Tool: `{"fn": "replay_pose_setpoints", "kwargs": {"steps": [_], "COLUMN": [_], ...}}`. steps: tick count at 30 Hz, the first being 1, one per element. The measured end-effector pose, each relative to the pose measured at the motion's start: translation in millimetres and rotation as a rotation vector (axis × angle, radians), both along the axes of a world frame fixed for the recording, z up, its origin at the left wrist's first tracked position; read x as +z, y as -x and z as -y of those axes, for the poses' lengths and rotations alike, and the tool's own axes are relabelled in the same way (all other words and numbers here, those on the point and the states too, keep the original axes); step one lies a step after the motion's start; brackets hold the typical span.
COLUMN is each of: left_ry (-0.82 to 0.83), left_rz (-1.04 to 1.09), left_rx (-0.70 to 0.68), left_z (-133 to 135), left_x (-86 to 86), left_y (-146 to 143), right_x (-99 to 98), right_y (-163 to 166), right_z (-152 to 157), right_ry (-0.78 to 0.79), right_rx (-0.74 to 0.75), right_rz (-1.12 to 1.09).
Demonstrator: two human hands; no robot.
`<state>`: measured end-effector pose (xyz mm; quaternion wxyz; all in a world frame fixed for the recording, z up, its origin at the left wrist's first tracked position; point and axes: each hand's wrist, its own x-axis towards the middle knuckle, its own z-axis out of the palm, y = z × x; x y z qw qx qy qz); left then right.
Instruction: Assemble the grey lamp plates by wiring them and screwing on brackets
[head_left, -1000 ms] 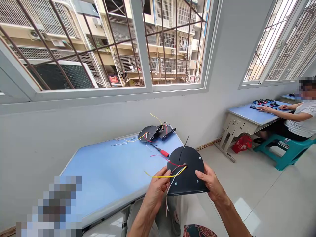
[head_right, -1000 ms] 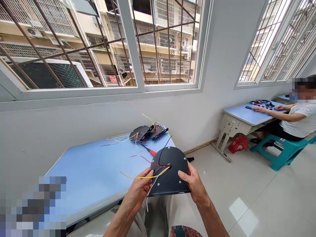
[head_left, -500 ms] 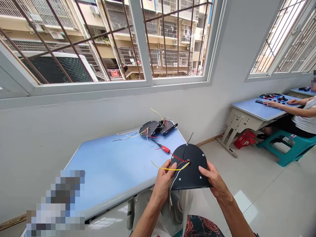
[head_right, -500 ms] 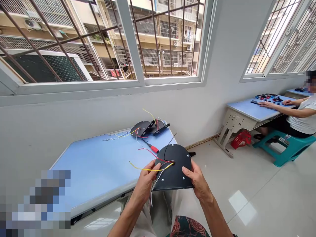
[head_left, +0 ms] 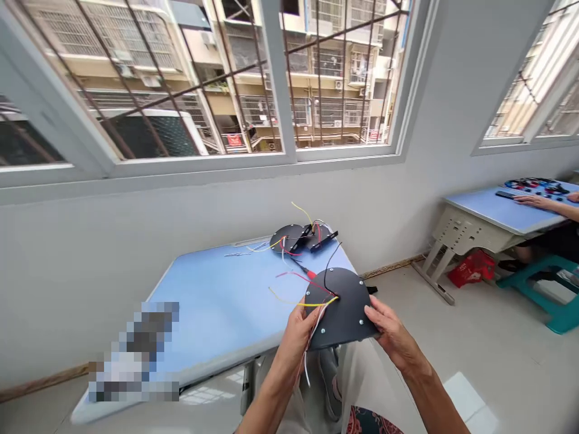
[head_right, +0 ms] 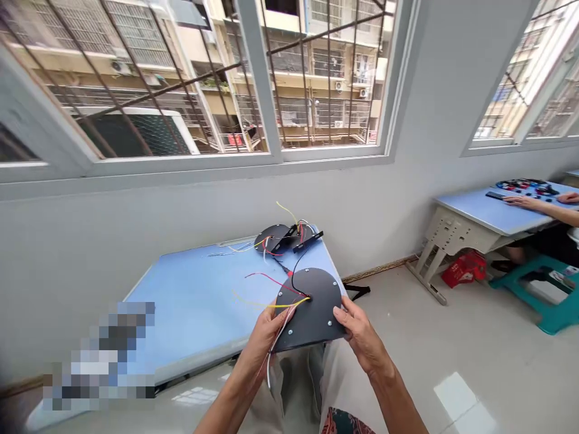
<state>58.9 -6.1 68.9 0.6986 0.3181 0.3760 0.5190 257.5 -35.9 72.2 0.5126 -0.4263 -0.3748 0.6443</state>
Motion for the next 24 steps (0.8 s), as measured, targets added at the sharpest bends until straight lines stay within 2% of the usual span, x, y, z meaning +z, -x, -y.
{"fn": "replay_pose_setpoints", "kwargs": {"steps": [3, 6, 8, 10, 12, 14, 19, 24], "left_ry": [-0.006, 0.014, 0.026, 0.032, 0.04, 0.04, 0.014, 0.03], "left_rz": [-0.02, -0.043, -0.057, -0.066, -0.07, -0.073, -0.107, -0.191], "left_rx": [0.148, 0.284, 0.362, 0.409, 0.429, 0.432, 0.42, 0.328], "left_z": [-8.7, -14.7, -18.5, -23.0, -28.0, -33.0, -48.1, -59.7], "left_x": [4.3, 7.4, 7.1, 4.5, 0.1, -5.1, -16.1, -17.0], "left_y": [28.1, 60.5, 78.9, 92.8, 102.2, 108.3, 121.2, 138.5], "right_x": [-5.8, -15.9, -22.6, -27.4, -29.9, -30.8, -34.3, -42.6], "right_y": [5.3, 15.3, 24.4, 34.6, 45.9, 58.3, 86.6, 90.8], "right_z": [-15.1, -35.5, -51.7, -70.2, -90.0, -109.2, -142.7, -149.0], "right_ry": [-0.038, -0.142, -0.252, -0.379, -0.476, -0.522, -0.571, -0.631], "right_rx": [0.022, -0.015, -0.048, -0.052, -0.051, -0.062, -0.071, -0.087], "right_rz": [0.127, 0.337, 0.551, 0.858, 1.115, 1.254, 1.471, 1.561]}}
